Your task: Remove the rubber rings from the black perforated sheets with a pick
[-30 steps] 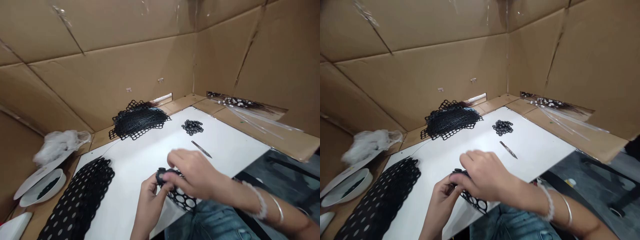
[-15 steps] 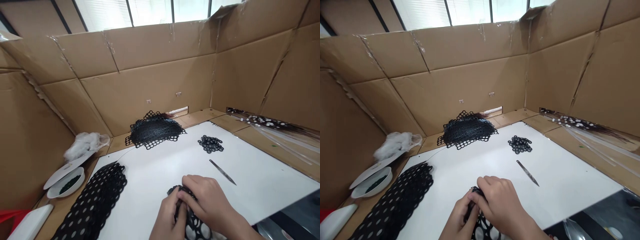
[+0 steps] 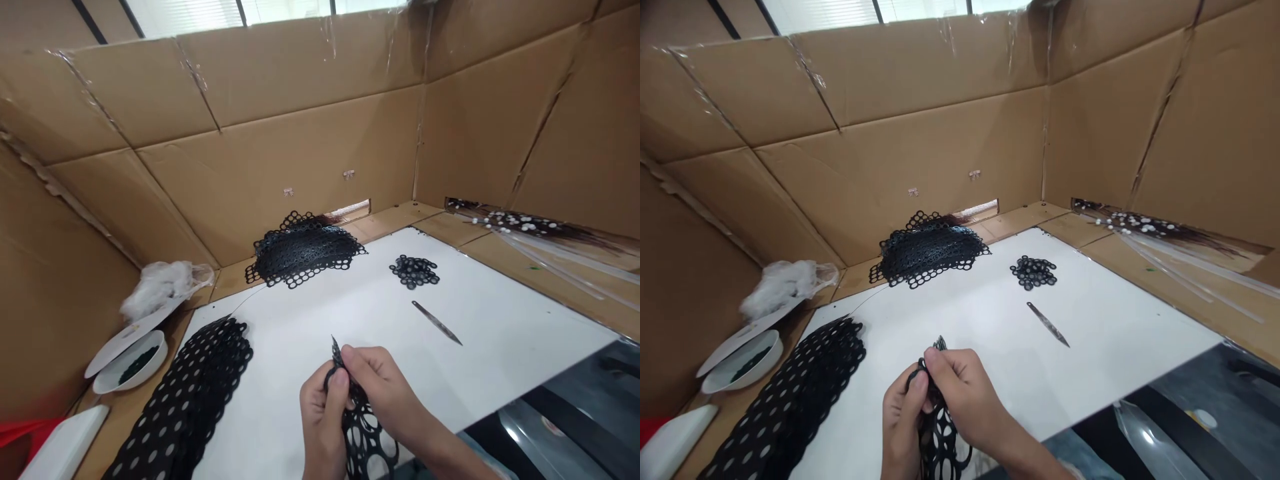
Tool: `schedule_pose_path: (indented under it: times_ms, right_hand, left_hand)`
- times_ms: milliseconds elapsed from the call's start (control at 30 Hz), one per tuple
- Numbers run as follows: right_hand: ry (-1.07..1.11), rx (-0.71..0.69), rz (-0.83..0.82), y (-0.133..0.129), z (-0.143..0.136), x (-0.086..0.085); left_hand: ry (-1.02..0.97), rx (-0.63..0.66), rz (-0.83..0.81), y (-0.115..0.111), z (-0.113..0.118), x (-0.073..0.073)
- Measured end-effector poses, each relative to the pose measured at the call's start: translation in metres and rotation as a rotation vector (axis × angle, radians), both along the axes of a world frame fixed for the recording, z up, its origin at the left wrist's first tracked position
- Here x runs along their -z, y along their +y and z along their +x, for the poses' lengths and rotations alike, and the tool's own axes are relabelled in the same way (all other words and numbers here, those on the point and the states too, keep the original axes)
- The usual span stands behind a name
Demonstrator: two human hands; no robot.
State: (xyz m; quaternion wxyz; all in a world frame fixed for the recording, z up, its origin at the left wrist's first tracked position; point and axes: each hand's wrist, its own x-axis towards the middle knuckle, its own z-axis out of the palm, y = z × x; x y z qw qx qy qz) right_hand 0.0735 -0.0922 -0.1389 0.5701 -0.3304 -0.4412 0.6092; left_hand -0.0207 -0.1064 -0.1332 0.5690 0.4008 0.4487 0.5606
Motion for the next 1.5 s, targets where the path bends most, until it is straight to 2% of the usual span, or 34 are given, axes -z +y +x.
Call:
schedule_pose_path:
  times_ms: [133, 267, 400, 467, 600, 733, 833, 967, 1067, 1167, 1267, 1333, 1433, 1500]
  right_hand:
    - [0.427, -0.006, -0.192, 0.006, 0.013, 0.001]
    - [0.421, -0.011, -0.251, 0.004, 0.020, 0.004]
    - [0.263, -0.008, -0.277, 0.001, 0.019, 0.006]
    - [0.117, -0.001, -0.211, -0.002, 0.017, 0.005]
    - [-0.370, 0.081, 0.009, -0.011, 0.011, -0.003]
    - [-0.797, 0.180, 0.079, -0.015, 0.009, -0.012]
    - [-0.909, 0.185, 0.087, -0.014, 0.013, -0.015]
    - [-0.894, 0.181, 0.110, -0.012, 0.017, -0.015]
    - [-0.826, 0.204, 0.115, -0.013, 0.016, -0.015]
    - [-0.648, 0.222, 0.095, -0.014, 0.013, -0.014]
    - [-0.269, 0.181, 0.005, -0.010, 0.012, -0.012]
    - [0.071, 0.100, -0.142, -0.004, 0.015, -0.009]
    - [0.545, -0.010, -0.353, 0.007, 0.023, -0.002]
    - [0.714, -0.045, -0.431, 0.012, 0.028, 0.003]
  left_hand:
    - [-0.080, -0.066, -0.048, 0.001, -0.006, -0.002]
    - [-0.106, -0.025, 0.002, 0.004, -0.005, 0.003]
    - [-0.083, -0.009, -0.017, 0.005, -0.004, 0.006]
    - [-0.088, 0.012, -0.020, 0.005, -0.004, 0.005]
    - [-0.148, 0.103, -0.009, 0.003, -0.002, 0.002]
    - [-0.094, 0.182, 0.101, 0.002, 0.000, 0.002]
    - [-0.043, 0.266, 0.143, 0.003, -0.002, 0.003]
    - [-0.032, 0.327, 0.114, 0.005, -0.007, 0.003]
    - [-0.047, 0.278, 0.047, 0.004, -0.006, 0.001]
    - [-0.135, 0.270, 0.019, 0.002, -0.005, 0.000]
    - [-0.255, 0.249, -0.068, -0.003, -0.007, 0.000]
    - [-0.312, 0.183, -0.143, -0.009, -0.011, 0.000]
    - [-0.406, 0.078, -0.145, -0.016, -0.016, -0.001]
    - [-0.451, 0.063, -0.145, -0.016, -0.016, -0.003]
